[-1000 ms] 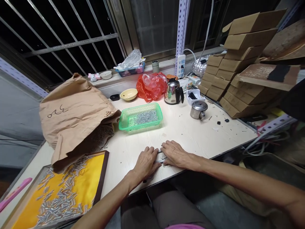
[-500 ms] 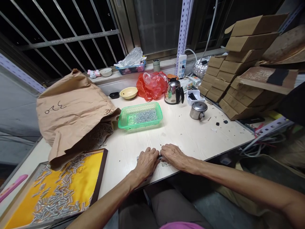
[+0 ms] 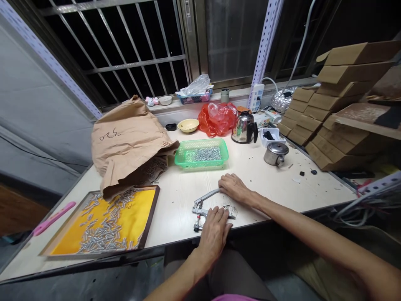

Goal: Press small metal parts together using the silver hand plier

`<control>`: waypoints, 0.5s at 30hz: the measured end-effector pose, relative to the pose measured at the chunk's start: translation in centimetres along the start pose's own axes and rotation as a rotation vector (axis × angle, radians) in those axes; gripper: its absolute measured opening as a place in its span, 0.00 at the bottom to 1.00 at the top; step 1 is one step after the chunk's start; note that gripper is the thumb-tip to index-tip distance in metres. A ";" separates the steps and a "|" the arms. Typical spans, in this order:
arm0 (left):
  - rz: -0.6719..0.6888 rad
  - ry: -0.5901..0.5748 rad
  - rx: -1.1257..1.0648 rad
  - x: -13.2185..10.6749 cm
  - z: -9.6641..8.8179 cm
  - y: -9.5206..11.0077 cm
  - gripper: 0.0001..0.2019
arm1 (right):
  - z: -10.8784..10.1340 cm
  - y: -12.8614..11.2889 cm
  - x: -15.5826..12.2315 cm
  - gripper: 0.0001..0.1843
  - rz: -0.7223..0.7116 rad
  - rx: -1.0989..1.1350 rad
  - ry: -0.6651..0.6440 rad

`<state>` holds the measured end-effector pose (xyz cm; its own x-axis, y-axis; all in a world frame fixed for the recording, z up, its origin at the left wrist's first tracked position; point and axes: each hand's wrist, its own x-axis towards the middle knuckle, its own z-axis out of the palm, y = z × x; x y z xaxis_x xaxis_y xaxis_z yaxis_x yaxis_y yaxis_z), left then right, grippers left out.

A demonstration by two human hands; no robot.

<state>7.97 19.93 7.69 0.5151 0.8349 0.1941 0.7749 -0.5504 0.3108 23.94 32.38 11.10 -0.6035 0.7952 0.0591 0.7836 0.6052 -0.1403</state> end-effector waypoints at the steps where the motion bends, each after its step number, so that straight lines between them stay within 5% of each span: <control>1: -0.001 0.001 -0.007 0.1 0.0 0.1 0.17 | -0.2 0.0 0.6 0.04 0.000 -0.022 0.006; 4: 0.007 0.022 -0.027 0.1 0.0 0.2 0.19 | -1.1 -1.3 1.7 0.02 -0.022 -0.062 0.013; 8: -0.027 0.080 -0.087 -1.3 0.6 0.9 0.18 | -1.2 -6.4 1.4 0.02 -0.394 0.021 -0.027; 11: 0.108 0.157 -0.133 -3.5 1.0 1.4 0.12 | -0.1 -9.9 0.6 0.08 -0.599 -0.012 -0.046; 13: 0.260 0.287 -0.126 -5.2 0.1 0.7 0.09 | 1.0 -10.9 0.3 0.07 -0.658 -0.033 -0.021; 15: 0.248 0.402 -0.079 -6.8 -2.4 -1.1 0.11 | 2.1 -11.1 0.2 0.06 -0.683 0.010 0.012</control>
<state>2.69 14.89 8.25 0.4864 0.6246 0.6110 0.6082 -0.7441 0.2766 14.76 25.75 10.64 -0.9605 0.2352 0.1488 0.2260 0.9711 -0.0762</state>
